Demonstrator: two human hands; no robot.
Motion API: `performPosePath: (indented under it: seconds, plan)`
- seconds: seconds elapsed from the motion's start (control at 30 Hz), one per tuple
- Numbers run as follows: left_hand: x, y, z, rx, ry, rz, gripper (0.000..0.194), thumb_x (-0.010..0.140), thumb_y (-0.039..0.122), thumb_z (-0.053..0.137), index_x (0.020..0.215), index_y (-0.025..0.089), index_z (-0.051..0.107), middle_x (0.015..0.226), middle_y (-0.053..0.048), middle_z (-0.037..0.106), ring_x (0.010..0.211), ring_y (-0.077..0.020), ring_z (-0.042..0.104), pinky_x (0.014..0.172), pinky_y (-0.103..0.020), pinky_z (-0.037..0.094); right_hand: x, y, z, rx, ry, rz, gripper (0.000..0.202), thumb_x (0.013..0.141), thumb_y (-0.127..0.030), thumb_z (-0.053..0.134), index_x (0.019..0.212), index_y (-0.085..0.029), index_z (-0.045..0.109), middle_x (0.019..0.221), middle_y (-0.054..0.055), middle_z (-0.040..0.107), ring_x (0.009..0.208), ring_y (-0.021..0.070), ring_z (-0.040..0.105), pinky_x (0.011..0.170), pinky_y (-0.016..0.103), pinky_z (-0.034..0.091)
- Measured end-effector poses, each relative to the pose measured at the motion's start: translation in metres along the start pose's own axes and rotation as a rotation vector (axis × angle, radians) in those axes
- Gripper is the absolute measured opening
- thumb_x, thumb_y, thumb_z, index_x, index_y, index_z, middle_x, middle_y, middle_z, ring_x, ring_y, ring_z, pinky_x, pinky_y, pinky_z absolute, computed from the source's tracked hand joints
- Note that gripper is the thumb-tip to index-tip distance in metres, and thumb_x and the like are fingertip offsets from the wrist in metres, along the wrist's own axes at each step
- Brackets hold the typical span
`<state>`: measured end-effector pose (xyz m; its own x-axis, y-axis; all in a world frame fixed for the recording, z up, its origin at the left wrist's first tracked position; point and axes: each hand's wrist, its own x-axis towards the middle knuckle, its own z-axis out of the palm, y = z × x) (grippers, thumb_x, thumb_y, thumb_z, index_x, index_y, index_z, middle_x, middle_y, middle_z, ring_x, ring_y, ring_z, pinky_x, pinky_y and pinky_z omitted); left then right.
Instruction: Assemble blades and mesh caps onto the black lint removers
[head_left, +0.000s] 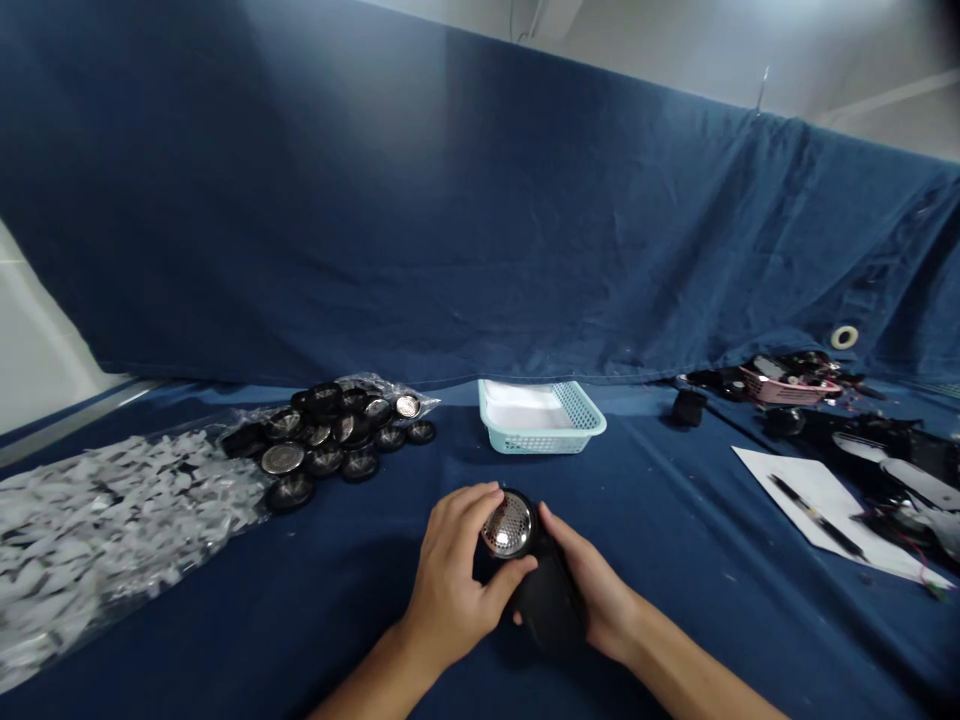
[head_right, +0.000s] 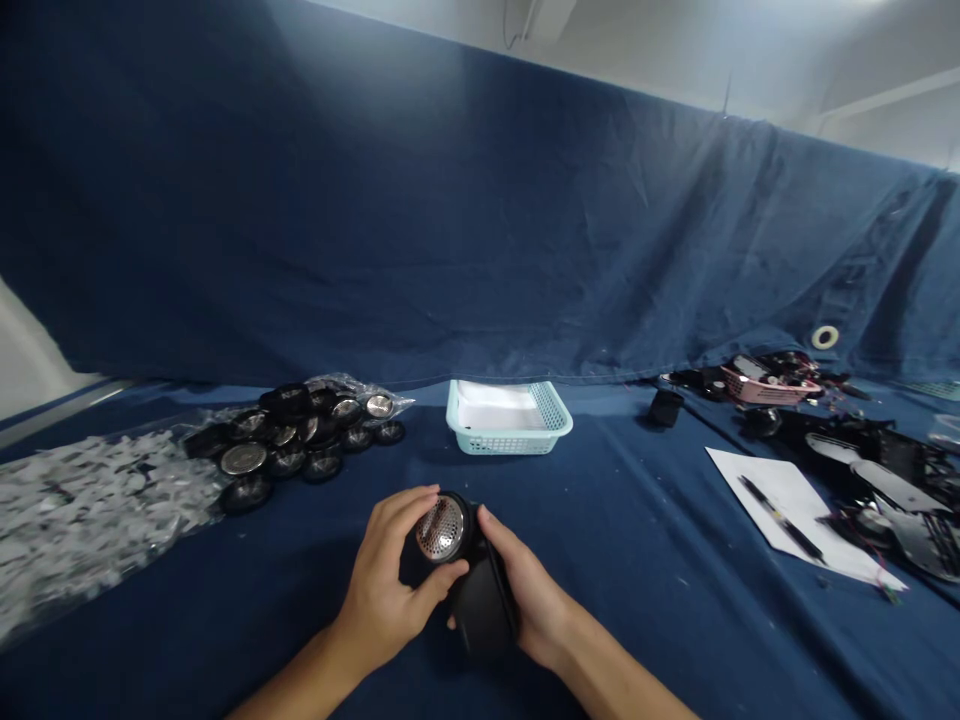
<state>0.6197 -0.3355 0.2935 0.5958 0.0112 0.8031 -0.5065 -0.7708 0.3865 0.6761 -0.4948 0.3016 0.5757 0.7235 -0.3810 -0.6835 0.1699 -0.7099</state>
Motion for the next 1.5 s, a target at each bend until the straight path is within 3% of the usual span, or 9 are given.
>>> performPosePath:
  seconds: [0.13, 0.33, 0.57, 0.87, 1.1, 1.23, 1.4, 1.5]
  plan:
    - [0.0, 0.001, 0.0, 0.007, 0.016, -0.005, 0.06, 0.077, 0.03, 0.072, 0.129, 0.02, 0.043, 0.121, -0.012, 0.054, 0.114, -0.0282, 0.051, 0.095, -0.045, 0.046, -0.007, -0.001, 0.011, -0.121, 0.064, -0.16, 0.05, 0.086, -0.06, 0.053, 0.106, -0.016, 0.064, 0.068, 0.005, 0.069, 0.05, 0.0155, 0.062, 0.047, 0.025, 0.053]
    - [0.0, -0.001, 0.0, 0.012, -0.033, -0.027, 0.061, 0.079, 0.027, 0.071, 0.131, 0.022, 0.039, 0.124, -0.012, 0.052, 0.117, -0.0276, 0.049, 0.098, -0.046, 0.045, -0.01, -0.001, 0.012, -0.225, 0.096, -0.37, 0.043, 0.086, -0.053, 0.059, 0.121, -0.027, 0.059, 0.105, 0.005, 0.067, 0.079, 0.0186, 0.064, 0.06, 0.028, 0.053]
    - [-0.001, -0.013, 0.003, 0.006, -0.166, -0.143, 0.061, 0.084, 0.025, 0.065, 0.137, 0.029, 0.035, 0.13, -0.009, 0.047, 0.121, -0.0254, 0.047, 0.102, -0.045, 0.043, -0.005, -0.002, -0.001, -0.251, 0.175, -0.395, 0.045, 0.09, -0.051, 0.053, 0.131, -0.034, 0.052, 0.12, 0.003, 0.062, 0.095, 0.0218, 0.059, 0.075, 0.033, 0.048]
    - [-0.003, -0.026, 0.008, 0.064, -0.156, -0.37, 0.072, 0.075, 0.008, 0.064, 0.137, 0.029, 0.034, 0.127, -0.007, 0.048, 0.118, -0.0254, 0.051, 0.099, -0.042, 0.045, -0.002, -0.007, -0.004, -0.263, 0.149, -0.498, 0.05, 0.081, -0.028, 0.066, 0.129, -0.032, 0.055, 0.124, 0.002, 0.061, 0.121, 0.0235, 0.049, 0.105, 0.037, 0.029]
    - [-0.003, -0.037, 0.008, 0.159, -0.197, -0.409, 0.072, 0.069, 0.001, 0.055, 0.135, 0.022, 0.038, 0.118, -0.011, 0.059, 0.11, -0.028, 0.057, 0.093, -0.045, 0.045, -0.004, -0.006, -0.002, -0.246, 0.074, -0.508, 0.04, 0.081, -0.029, 0.067, 0.12, -0.027, 0.062, 0.119, 0.006, 0.063, 0.111, 0.0242, 0.054, 0.092, 0.036, 0.04]
    - [-0.002, -0.038, 0.006, 0.099, -0.185, -0.488, 0.071, 0.067, 0.001, 0.055, 0.133, 0.022, 0.04, 0.119, -0.01, 0.061, 0.109, -0.0264, 0.06, 0.091, -0.04, 0.046, -0.003, -0.004, -0.003, -0.277, 0.127, -0.499, 0.039, 0.079, -0.028, 0.07, 0.118, -0.028, 0.062, 0.12, 0.005, 0.06, 0.107, 0.0224, 0.056, 0.089, 0.035, 0.042]
    - [0.007, -0.034, -0.001, -0.011, -0.165, -0.744, 0.073, 0.066, 0.018, 0.069, 0.131, 0.021, 0.037, 0.08, 0.0, 0.069, 0.074, -0.0221, 0.069, 0.066, -0.029, 0.049, -0.002, -0.003, -0.001, -0.304, 0.105, -0.518, 0.036, 0.084, -0.039, 0.065, 0.116, -0.023, 0.062, 0.108, 0.007, 0.059, 0.094, 0.0225, 0.058, 0.073, 0.035, 0.05]
    - [0.01, -0.031, -0.004, -0.061, -0.122, -0.765, 0.056, 0.068, 0.031, 0.072, 0.116, 0.022, 0.045, 0.081, 0.0, 0.069, 0.075, -0.0216, 0.069, 0.066, -0.028, 0.049, -0.002, -0.003, 0.002, -0.389, 0.102, -0.617, 0.037, 0.083, -0.039, 0.067, 0.116, -0.024, 0.062, 0.108, 0.007, 0.059, 0.085, 0.0203, 0.059, 0.072, 0.035, 0.05]
